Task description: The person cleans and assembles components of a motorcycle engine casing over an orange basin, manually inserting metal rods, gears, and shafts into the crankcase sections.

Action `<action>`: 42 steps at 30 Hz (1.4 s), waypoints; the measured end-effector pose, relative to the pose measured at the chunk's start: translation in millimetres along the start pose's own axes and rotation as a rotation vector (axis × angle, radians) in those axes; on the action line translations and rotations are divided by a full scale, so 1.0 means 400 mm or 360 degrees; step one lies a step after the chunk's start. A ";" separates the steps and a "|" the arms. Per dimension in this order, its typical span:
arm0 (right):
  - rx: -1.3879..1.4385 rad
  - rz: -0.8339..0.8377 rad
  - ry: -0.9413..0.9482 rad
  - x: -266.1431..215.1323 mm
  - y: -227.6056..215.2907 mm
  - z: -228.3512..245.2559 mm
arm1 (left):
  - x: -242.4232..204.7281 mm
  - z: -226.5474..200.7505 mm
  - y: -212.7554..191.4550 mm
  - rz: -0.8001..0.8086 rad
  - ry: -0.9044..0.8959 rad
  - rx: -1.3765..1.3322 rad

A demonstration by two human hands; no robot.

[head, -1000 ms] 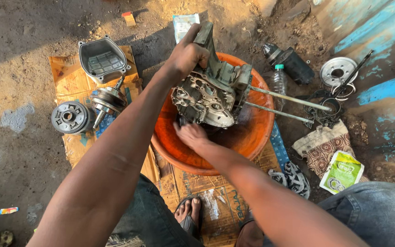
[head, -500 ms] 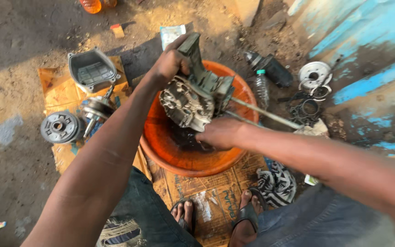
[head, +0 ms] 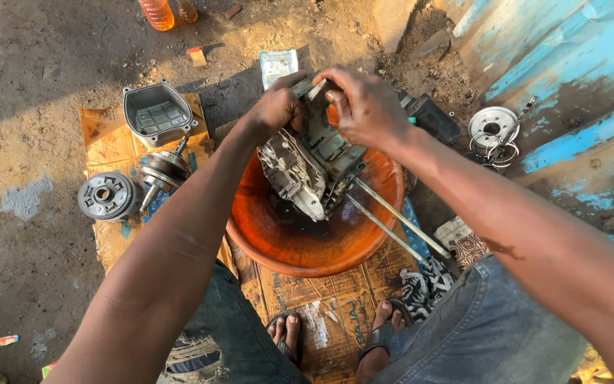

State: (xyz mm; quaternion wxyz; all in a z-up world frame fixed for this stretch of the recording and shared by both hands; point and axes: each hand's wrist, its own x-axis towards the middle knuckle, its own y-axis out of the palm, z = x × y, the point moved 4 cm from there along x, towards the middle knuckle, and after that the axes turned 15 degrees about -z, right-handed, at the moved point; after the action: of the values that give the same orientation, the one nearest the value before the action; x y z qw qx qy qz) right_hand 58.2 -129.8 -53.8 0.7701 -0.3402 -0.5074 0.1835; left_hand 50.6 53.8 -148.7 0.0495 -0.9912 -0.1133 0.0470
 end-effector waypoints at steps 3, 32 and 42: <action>0.0020 -0.0102 -0.0116 -0.009 0.024 -0.021 | 0.007 -0.012 0.002 0.0114 0.0024 -0.0116; 0.0027 -0.0049 -0.0448 -0.076 0.078 -0.021 | -0.020 -0.083 -0.001 0.0127 0.0500 -0.0144; 0.0149 -0.0256 -0.0153 -0.039 0.003 -0.045 | -0.007 -0.053 0.027 0.0083 -0.0058 -0.0268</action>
State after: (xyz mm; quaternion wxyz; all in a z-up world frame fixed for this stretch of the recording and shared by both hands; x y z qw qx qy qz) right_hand 68.1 -144.9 -69.5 0.7721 -0.2529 -0.5604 0.1608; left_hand 52.3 40.9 -128.7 -0.0373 -0.9935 -0.0919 0.0566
